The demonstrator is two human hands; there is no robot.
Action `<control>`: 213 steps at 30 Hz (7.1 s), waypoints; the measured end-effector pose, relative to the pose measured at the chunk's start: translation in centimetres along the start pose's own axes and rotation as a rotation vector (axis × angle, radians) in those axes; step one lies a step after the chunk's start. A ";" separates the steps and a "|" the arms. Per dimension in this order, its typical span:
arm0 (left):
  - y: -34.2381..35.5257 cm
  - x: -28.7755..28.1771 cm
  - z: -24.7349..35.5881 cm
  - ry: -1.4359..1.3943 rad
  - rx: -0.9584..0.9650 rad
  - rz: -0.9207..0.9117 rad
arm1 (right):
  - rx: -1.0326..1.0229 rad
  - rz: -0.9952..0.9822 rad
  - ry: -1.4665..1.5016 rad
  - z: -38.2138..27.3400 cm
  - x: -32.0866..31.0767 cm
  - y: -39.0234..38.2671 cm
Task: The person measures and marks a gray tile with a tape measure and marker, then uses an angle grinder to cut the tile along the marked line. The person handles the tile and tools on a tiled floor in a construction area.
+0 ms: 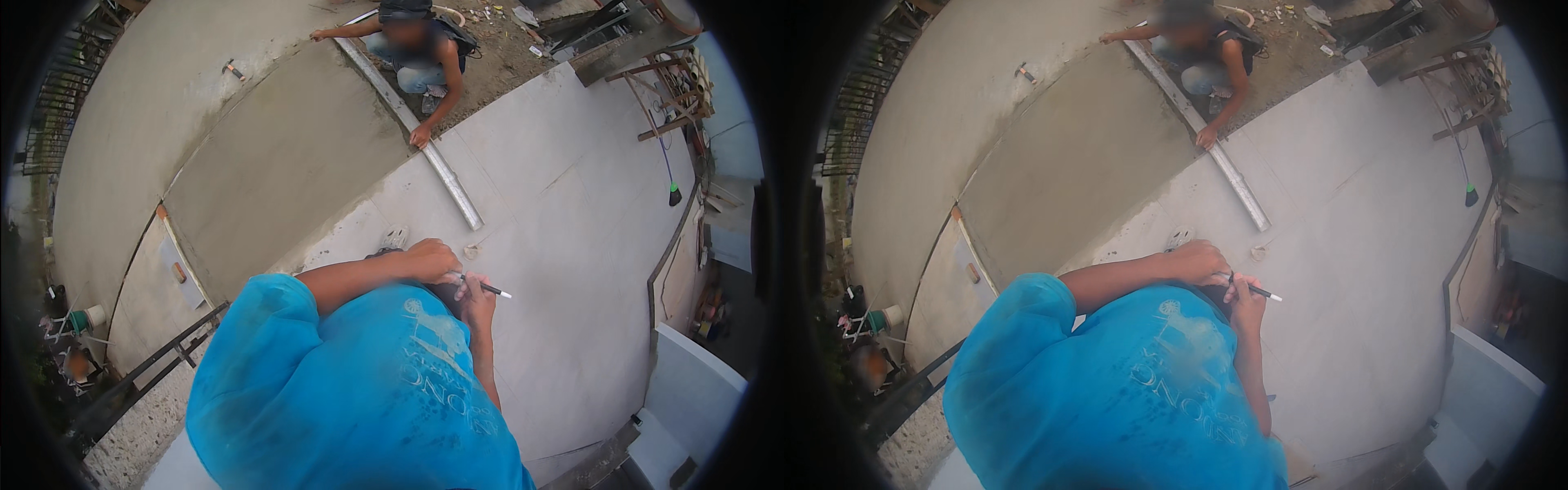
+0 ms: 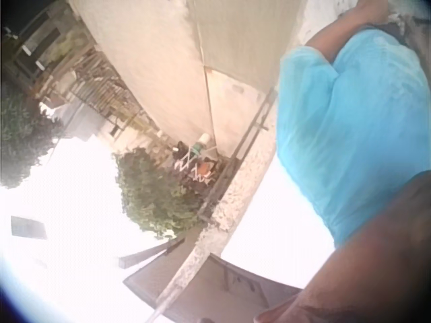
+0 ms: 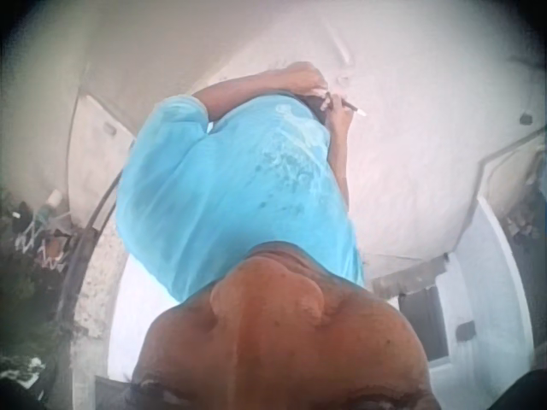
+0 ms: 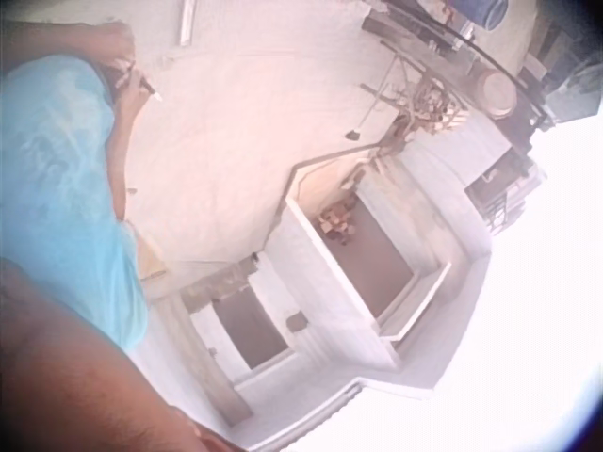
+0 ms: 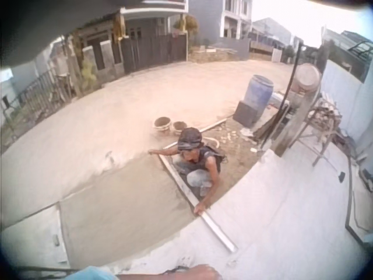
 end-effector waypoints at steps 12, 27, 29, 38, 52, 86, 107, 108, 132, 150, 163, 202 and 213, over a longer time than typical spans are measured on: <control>6.2 2.7 1.8 -0.014 0.045 -0.083 | -0.017 0.077 0.055 -1.9 -5.3 0.2; 31.4 16.1 14.7 0.040 0.071 -0.211 | -0.125 0.142 0.110 -13.9 -33.5 0.2; 35.4 18.0 17.5 0.026 0.116 -0.190 | -0.132 0.156 0.119 -16.6 -37.9 -0.7; 52.3 22.8 22.5 0.041 0.132 -0.290 | -0.124 0.146 0.158 -24.7 -52.4 1.6; 91.5 25.8 18.4 0.114 0.067 -0.499 | -0.151 0.451 -0.379 -49.4 -81.7 16.1; 168.7 27.0 -0.8 0.075 -0.767 -0.269 | 0.311 0.282 -0.804 -99.2 -146.1 61.0; 245.7 20.9 8.0 0.508 -0.481 -0.579 | -0.137 0.340 -0.808 -158.9 -170.9 89.4; 246.6 20.9 7.8 0.552 -0.489 -0.546 | -0.094 0.303 -0.833 -160.3 -172.5 91.1; 300.4 8.5 -6.6 0.140 -0.497 -0.549 | -0.061 0.206 -1.117 -207.0 -189.1 131.9; 316.5 -4.4 -18.1 -0.027 -1.352 -0.077 | -0.244 -0.470 -1.732 -237.9 -176.9 171.5; 324.5 -6.9 -15.9 -0.597 -1.206 0.190 | -0.047 -0.784 -1.922 -240.2 -175.9 180.2; 333.9 -12.3 -69.1 0.118 -0.624 0.474 | -0.494 -0.468 -1.788 -224.6 -174.3 250.4; 333.8 -7.5 -63.3 0.128 -0.434 0.384 | -0.707 0.026 -1.826 -225.1 -177.7 246.3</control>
Point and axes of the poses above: each hand's wrist, its own y-axis towards the middle knuckle, its own x-axis out of the palm, z = x × y, the point moved 9 cm from there along y, towards the middle knuckle, and after that the axes turned 6 degrees about x, right-handed, at the moved point
